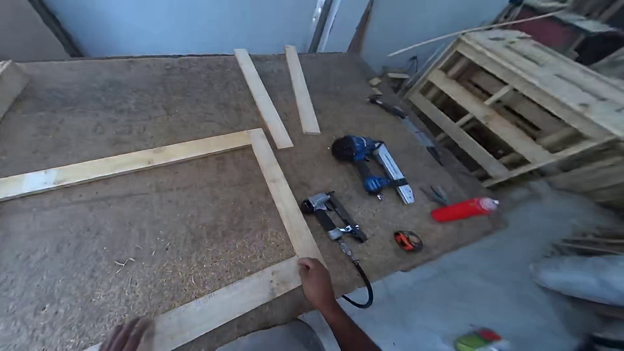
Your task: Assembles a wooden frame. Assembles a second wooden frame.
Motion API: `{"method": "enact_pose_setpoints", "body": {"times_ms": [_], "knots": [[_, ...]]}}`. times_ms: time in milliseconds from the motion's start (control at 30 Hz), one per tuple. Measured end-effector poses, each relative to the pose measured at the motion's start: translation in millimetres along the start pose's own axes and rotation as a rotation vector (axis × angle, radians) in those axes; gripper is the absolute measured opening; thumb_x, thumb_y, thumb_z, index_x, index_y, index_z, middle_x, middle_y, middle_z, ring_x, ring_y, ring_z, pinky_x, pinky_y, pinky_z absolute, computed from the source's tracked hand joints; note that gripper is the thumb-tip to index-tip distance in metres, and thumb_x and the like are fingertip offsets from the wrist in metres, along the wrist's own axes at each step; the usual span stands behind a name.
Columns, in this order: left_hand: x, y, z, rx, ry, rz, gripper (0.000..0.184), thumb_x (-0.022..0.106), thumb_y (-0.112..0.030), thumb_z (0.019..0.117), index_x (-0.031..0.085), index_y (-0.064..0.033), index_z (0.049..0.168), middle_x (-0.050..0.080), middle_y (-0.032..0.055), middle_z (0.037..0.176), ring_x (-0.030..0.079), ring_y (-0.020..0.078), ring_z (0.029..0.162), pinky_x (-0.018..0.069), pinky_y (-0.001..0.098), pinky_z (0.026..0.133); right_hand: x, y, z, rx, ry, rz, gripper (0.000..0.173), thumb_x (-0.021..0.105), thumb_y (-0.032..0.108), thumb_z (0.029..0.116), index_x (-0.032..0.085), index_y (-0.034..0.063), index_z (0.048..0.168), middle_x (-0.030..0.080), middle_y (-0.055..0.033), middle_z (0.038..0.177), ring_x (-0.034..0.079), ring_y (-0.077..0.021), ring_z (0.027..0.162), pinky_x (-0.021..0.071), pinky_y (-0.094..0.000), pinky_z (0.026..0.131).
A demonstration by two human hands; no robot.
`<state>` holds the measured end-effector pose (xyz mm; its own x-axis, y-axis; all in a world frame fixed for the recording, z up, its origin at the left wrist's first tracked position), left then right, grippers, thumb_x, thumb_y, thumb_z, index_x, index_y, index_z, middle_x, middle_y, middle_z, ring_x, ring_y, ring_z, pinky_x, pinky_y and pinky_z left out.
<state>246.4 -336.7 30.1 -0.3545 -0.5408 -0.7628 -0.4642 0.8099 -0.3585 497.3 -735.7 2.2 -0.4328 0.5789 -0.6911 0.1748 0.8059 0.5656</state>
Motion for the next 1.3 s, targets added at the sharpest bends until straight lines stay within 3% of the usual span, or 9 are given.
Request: {"method": "enact_pose_setpoints", "body": {"times_ms": [100, 200, 400, 500, 800, 1100, 1300], "knots": [[23, -32, 27, 0.070, 0.033, 0.021, 0.087, 0.084, -0.044, 0.0822, 0.048, -0.0060, 0.152, 0.034, 0.0231, 0.163, 0.020, 0.0453, 0.155, 0.0141, 0.0632, 0.126, -18, -17, 14, 0.115, -0.158, 0.017, 0.035, 0.052, 0.017, 0.1017, 0.067, 0.0039, 0.130, 0.067, -0.0155, 0.128, 0.062, -0.0273, 0.123, 0.0481, -0.0439, 0.108], [39, -44, 46, 0.100, 0.053, 0.094, 0.093, 0.087, -0.043, 0.0784, 0.046, -0.0058, 0.153, 0.035, 0.0205, 0.163, 0.022, 0.0423, 0.155, 0.0150, 0.0623, 0.126, -24, -42, 21, 0.127, -0.143, -0.009, 0.041, 0.057, 0.019, 0.1000, 0.063, 0.0051, 0.138, 0.063, -0.0157, 0.136, 0.058, -0.0271, 0.131, 0.0446, -0.0421, 0.114], [44, -46, 60, 0.094, 0.063, 0.232, 0.096, 0.091, -0.036, 0.0729, 0.046, -0.0092, 0.154, 0.050, 0.0198, 0.152, 0.042, 0.0421, 0.144, 0.0341, 0.0580, 0.119, -13, -78, 11, -0.110, -0.039, -0.096, 0.056, 0.074, 0.030, 0.0866, 0.064, 0.0201, 0.141, 0.050, -0.0139, 0.151, 0.045, -0.0304, 0.142, 0.0397, -0.0467, 0.117], [47, -45, 64, 0.092, 0.056, 0.263, 0.097, 0.091, -0.037, 0.0713, 0.047, -0.0099, 0.153, 0.051, 0.0192, 0.151, 0.046, 0.0419, 0.141, 0.0380, 0.0585, 0.115, -8, -84, 7, -0.157, 0.004, -0.151, 0.063, 0.077, 0.029, 0.0844, 0.060, 0.0241, 0.145, 0.043, -0.0139, 0.158, 0.041, -0.0319, 0.145, 0.0380, -0.0480, 0.118], [44, -49, 62, 0.115, 0.039, 0.235, 0.094, 0.090, -0.034, 0.0728, 0.048, -0.0075, 0.152, 0.050, 0.0228, 0.150, 0.046, 0.0451, 0.139, 0.0379, 0.0634, 0.113, -3, -92, 14, -0.279, -0.090, -0.278, 0.050, 0.072, 0.043, 0.0913, 0.066, 0.0294, 0.139, 0.054, -0.0128, 0.151, 0.051, -0.0340, 0.138, 0.0418, -0.0518, 0.114], [47, -40, 68, 0.151, 0.041, 0.263, 0.094, 0.091, -0.035, 0.0706, 0.050, -0.0083, 0.151, 0.052, 0.0194, 0.149, 0.047, 0.0445, 0.138, 0.0402, 0.0622, 0.111, -4, -95, 19, -0.349, -0.067, -0.326, 0.052, 0.069, 0.048, 0.0923, 0.065, 0.0287, 0.140, 0.054, -0.0150, 0.150, 0.053, -0.0343, 0.135, 0.0434, -0.0496, 0.113], [42, -34, 79, 0.177, -0.061, 0.331, 0.093, 0.093, -0.037, 0.0666, 0.055, -0.0122, 0.148, 0.056, 0.0150, 0.146, 0.050, 0.0410, 0.136, 0.0423, 0.0604, 0.110, -3, -93, 20, -0.359, -0.065, -0.364, 0.052, 0.068, 0.050, 0.0908, 0.068, 0.0282, 0.137, 0.056, -0.0145, 0.148, 0.054, -0.0330, 0.133, 0.0449, -0.0481, 0.112]]}}
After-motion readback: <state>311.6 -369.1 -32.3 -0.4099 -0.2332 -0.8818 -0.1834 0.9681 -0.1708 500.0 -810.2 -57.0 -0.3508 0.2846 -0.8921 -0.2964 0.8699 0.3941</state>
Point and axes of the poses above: each hand's wrist, its own z-axis towards the middle knuckle, its own x-axis out of the palm, y = z × x, the point moved 5 cm from there along z, towards the middle knuckle
